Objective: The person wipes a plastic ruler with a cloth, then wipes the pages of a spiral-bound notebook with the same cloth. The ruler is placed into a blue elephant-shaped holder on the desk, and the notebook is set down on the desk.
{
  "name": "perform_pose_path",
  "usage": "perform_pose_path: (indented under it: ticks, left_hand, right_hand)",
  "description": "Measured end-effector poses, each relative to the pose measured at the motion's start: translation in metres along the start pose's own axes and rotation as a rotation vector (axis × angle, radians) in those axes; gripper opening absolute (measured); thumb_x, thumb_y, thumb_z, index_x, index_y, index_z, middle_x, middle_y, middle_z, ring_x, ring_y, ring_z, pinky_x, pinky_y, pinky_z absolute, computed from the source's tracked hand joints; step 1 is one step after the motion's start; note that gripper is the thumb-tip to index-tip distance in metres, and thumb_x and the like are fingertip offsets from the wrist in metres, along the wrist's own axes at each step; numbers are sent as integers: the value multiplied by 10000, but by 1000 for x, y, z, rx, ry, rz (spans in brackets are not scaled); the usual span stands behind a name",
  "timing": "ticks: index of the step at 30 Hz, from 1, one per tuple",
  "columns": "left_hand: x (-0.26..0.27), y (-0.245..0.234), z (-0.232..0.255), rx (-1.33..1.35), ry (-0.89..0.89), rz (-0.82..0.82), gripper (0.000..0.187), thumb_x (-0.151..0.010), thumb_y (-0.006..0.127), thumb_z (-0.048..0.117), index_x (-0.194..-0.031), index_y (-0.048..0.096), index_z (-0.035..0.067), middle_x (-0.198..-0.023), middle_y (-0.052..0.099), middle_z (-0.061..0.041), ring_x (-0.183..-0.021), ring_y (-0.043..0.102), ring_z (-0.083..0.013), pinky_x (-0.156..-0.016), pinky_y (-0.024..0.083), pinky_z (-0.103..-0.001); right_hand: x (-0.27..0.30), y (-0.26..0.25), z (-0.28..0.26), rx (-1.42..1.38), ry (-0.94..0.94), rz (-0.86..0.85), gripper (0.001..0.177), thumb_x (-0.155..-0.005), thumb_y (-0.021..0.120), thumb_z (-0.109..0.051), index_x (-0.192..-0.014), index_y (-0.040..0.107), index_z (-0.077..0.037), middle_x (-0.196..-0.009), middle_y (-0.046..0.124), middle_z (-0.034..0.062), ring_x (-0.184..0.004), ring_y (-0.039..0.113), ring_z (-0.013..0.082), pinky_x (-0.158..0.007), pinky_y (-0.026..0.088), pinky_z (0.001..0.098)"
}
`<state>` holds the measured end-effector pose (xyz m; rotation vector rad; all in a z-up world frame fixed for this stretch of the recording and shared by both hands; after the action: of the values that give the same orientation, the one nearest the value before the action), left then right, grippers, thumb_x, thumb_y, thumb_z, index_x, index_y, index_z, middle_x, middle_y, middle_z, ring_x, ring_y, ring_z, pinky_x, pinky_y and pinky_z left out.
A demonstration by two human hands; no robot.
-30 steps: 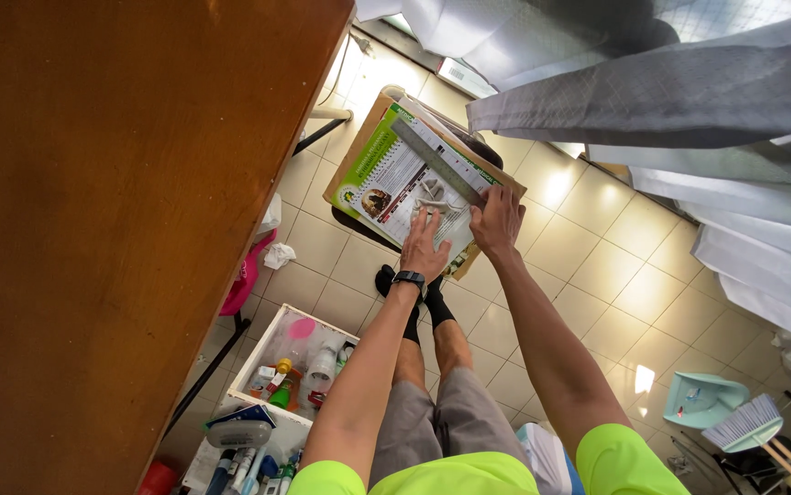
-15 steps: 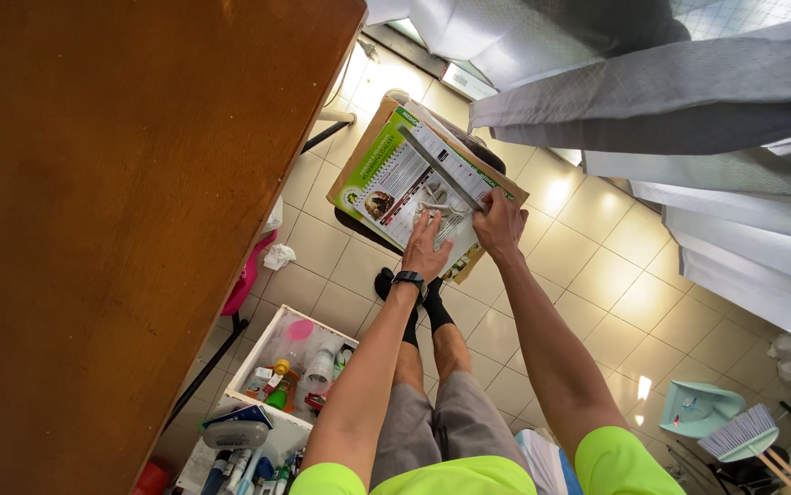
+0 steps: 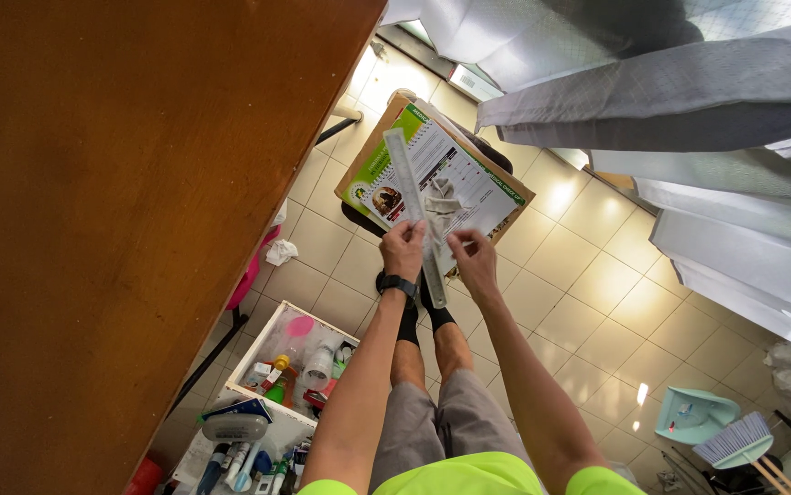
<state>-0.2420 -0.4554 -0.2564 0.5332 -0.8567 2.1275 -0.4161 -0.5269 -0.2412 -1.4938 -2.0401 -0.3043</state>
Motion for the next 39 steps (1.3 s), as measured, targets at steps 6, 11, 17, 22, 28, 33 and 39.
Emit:
perform_pose_path:
  ticks: [6, 11, 17, 22, 28, 33, 39]
  left_hand:
    - [21, -33, -25, 74, 22, -60, 266, -1010, 717, 318, -1000, 751, 55, -836, 764, -114, -840, 757, -254, -745, 588, -397]
    - [70, -65, -2, 295, -36, -173, 184, -1031, 648, 176, -1094, 735, 27, -834, 749, -153, -697, 772, -274, -683, 640, -406]
    - [135, -100, 25, 416, 8, -220, 201, -1032, 655, 146, -1140, 730, -7, -840, 747, -188, -713, 774, -283, -662, 651, -418]
    - [211, -130, 93, 348, 216, -271, 212, -998, 736, 200, -1129, 768, 36, -871, 770, -168, -844, 766, -254, -729, 634, -380]
    - [277, -167, 135, 321, 350, -243, 252, -999, 765, 249, -1062, 758, 5, -868, 746, -214, -867, 731, -242, -743, 613, -379]
    - [341, -272, 205, 409, 411, 110, 546, -958, 734, 492, -1168, 567, 16, -1032, 592, -171, -1004, 551, -266, -921, 469, -454]
    - [341, -300, 219, 610, 548, 53, 98, -959, 775, 153, -977, 760, 58, -831, 742, -69, -845, 663, -109, -827, 567, -318]
  right_hand:
    - [-44, 25, -26, 574, -333, 106, 316, -949, 739, -204, -1214, 653, -55, -1052, 491, 91, -876, 626, 355, -776, 537, 498]
    - [-46, 18, -5, 435, -322, 93, 63, -964, 681, -132, -971, 638, -86, -1013, 539, 97, -947, 643, 368, -795, 517, 514]
    - [72, 7, -116, -186, 22, -132, 125, -989, 603, -182, -992, 516, -92, -998, 491, 81, -1002, 527, 254, -931, 441, 446]
    - [181, 28, -208, -452, -14, -374, 120, -956, 628, -168, -977, 551, -79, -1010, 530, 107, -1071, 599, 317, -1041, 495, 560]
    - [267, 29, -304, -200, -501, -384, 118, -989, 676, -19, -974, 562, -47, -914, 599, 59, -925, 605, 151, -870, 473, 336]
    - [340, 29, -363, 169, -827, -439, 161, -909, 669, 32, -1019, 613, -73, -770, 559, 76, -731, 588, 220, -705, 486, 372]
    - [399, 27, -379, 374, -856, -671, 139, -911, 597, 63, -969, 559, -57, -772, 585, 110, -712, 607, 296, -686, 462, 439]
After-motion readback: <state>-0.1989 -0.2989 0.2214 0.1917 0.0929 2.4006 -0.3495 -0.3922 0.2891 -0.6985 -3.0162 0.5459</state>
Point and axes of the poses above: each hand's wrist, its own x-axis away from the middle knuckle, its own y-axis out of the palm, z = x × y, the point moved 9 cm from there along -x, towards the middle knuckle
